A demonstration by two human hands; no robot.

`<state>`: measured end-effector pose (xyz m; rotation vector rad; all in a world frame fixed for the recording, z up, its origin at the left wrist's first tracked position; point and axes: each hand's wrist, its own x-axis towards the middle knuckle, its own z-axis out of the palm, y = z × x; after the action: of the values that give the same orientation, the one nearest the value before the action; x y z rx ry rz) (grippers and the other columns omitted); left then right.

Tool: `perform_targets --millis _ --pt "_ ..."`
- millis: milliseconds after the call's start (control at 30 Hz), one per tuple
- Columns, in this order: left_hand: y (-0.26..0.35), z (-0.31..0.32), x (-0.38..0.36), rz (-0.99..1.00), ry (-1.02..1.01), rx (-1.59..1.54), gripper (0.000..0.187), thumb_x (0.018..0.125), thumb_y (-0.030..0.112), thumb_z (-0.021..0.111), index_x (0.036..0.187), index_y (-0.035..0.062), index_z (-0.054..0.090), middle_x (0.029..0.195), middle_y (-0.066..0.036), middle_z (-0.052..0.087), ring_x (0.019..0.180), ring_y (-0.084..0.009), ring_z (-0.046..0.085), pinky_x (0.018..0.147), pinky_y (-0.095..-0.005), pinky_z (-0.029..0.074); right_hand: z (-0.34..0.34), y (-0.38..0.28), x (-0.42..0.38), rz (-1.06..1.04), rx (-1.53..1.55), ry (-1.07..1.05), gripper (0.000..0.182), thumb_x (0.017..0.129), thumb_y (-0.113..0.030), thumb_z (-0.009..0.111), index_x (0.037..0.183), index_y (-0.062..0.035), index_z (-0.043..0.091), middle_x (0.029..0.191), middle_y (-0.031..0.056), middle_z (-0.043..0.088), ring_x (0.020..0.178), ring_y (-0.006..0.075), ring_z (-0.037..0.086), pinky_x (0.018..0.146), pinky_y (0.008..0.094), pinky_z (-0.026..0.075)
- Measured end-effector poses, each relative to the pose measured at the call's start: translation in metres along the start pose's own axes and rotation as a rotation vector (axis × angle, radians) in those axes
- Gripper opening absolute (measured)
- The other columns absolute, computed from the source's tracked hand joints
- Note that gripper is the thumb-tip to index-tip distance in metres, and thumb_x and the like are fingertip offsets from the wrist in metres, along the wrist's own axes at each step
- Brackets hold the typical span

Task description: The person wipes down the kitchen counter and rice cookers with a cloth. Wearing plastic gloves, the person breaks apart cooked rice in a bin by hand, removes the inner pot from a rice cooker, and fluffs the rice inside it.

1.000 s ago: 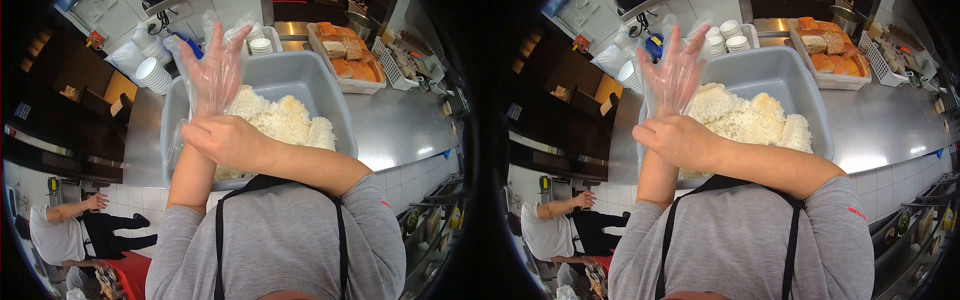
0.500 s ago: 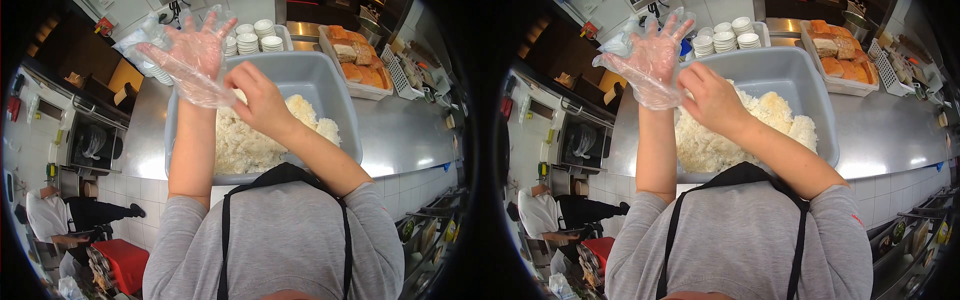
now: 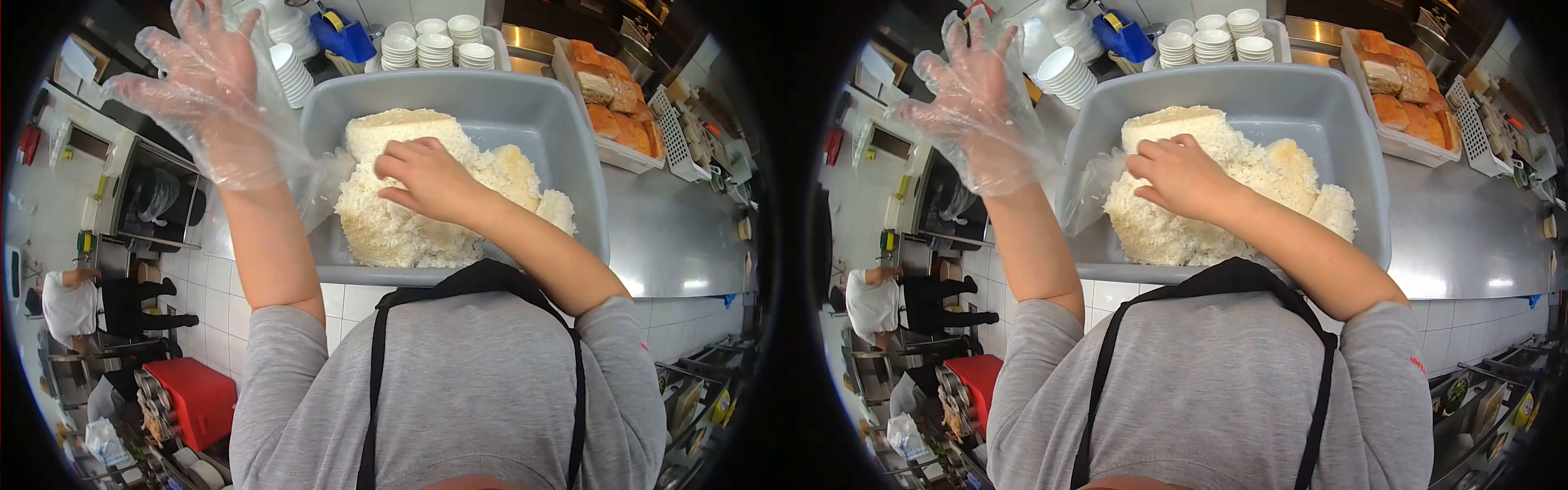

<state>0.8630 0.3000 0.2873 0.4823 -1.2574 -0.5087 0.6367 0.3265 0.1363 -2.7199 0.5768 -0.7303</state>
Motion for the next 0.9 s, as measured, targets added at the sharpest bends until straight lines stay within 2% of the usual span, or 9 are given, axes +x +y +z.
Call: perform_targets --millis 100,367,433,500,567,700,767,833,900 --pt "0.015 0.013 -0.015 -0.017 0.034 0.019 0.102 0.067 0.090 0.024 0.147 0.0329 -0.006 0.154 -0.014 -0.002 0.138 -0.0460 -0.002 0.100 -0.0755 0.006 0.022 -0.008 0.037 -0.068 -0.025 -0.015 0.035 0.077 -0.026 0.070 0.104 -0.0114 0.053 0.104 0.0046 0.051 0.101 0.0233 0.052 0.090 0.0432 0.039" --pt "0.019 0.005 -0.032 -0.083 0.128 -0.042 0.089 0.079 0.076 0.034 0.148 0.0275 0.005 0.154 -0.011 0.006 0.139 -0.0402 0.010 0.104 -0.0666 0.011 0.064 0.011 0.080 -0.232 -0.324 -0.001 0.016 0.077 -0.018 0.062 0.093 -0.0182 0.062 0.104 0.0018 0.054 0.105 0.0217 0.050 0.086 0.0423 0.039" --pt "0.014 0.015 -0.039 -0.144 0.142 0.032 0.083 0.083 0.070 0.038 0.149 0.0260 0.011 0.153 -0.012 0.011 0.139 -0.0382 0.016 0.107 -0.0602 0.015 0.021 0.029 0.066 -0.143 -0.328 0.091 0.010 0.082 -0.015 0.056 0.090 -0.0169 0.062 0.099 0.0015 0.054 0.098 0.0200 0.053 0.080 0.0378 0.043" --pt "-0.003 0.029 -0.056 -0.348 0.007 0.179 0.076 0.084 0.057 0.049 0.145 0.0206 0.022 0.141 -0.012 0.031 0.128 -0.0313 0.033 0.106 -0.0479 0.023 -0.043 0.033 0.050 0.556 0.468 -0.013 0.012 0.081 -0.002 0.055 0.086 -0.0117 0.061 0.095 0.0023 0.053 0.090 0.0192 0.055 0.074 0.0338 0.047" --pt "-0.022 0.046 -0.071 -0.544 -0.143 0.325 0.070 0.085 0.045 0.060 0.142 0.0152 0.034 0.128 -0.013 0.050 0.117 -0.0244 0.050 0.105 -0.0356 0.030 -0.063 0.072 0.013 0.107 0.114 0.117 0.016 0.077 0.007 0.057 0.085 -0.0071 0.060 0.096 0.0029 0.052 0.087 0.0192 0.057 0.071 0.0297 0.049" --pt "-0.063 0.088 -0.081 -0.589 -0.450 0.562 0.079 0.079 0.043 0.070 0.142 0.0112 0.034 0.121 -0.013 0.056 0.113 -0.0222 0.054 0.095 -0.0362 0.042 -0.098 0.085 -0.032 0.199 0.046 0.220 0.021 0.072 0.012 0.058 0.084 -0.0049 0.059 0.099 0.0038 0.053 0.091 0.0193 0.056 0.076 0.0300 0.049" --pt "-0.080 0.106 -0.092 -0.335 -0.594 1.034 0.081 0.077 0.042 0.071 0.141 0.0094 0.034 0.114 -0.014 0.058 0.103 -0.0261 0.059 0.088 -0.0350 0.048 -0.098 0.088 -0.047 0.190 0.005 0.309 0.019 0.073 0.011 0.058 0.082 -0.0054 0.059 0.103 0.0043 0.054 0.094 0.0197 0.055 0.077 0.0302 0.048" --pt "-0.092 0.112 -0.104 -0.269 -0.587 0.990 0.081 0.075 0.034 0.074 0.140 0.0084 0.034 0.110 -0.014 0.059 0.099 -0.0284 0.059 0.086 -0.0354 0.048 -0.096 0.093 -0.053 0.167 -0.029 0.324 0.019 0.072 0.011 0.058 0.082 -0.0056 0.059 0.104 0.0043 0.054 0.096 0.0202 0.054 0.079 0.0303 0.047" --pt "-0.097 0.113 -0.111 -0.373 -0.634 0.887 0.074 0.076 0.021 0.072 0.140 0.0177 0.037 0.096 -0.008 0.057 0.079 -0.0163 0.056 0.075 -0.0309 0.049 -0.095 0.095 -0.058 0.134 -0.057 0.331 0.019 0.072 0.011 0.058 0.081 -0.0058 0.060 0.105 0.0043 0.054 0.098 0.0206 0.053 0.080 0.0305 0.047"
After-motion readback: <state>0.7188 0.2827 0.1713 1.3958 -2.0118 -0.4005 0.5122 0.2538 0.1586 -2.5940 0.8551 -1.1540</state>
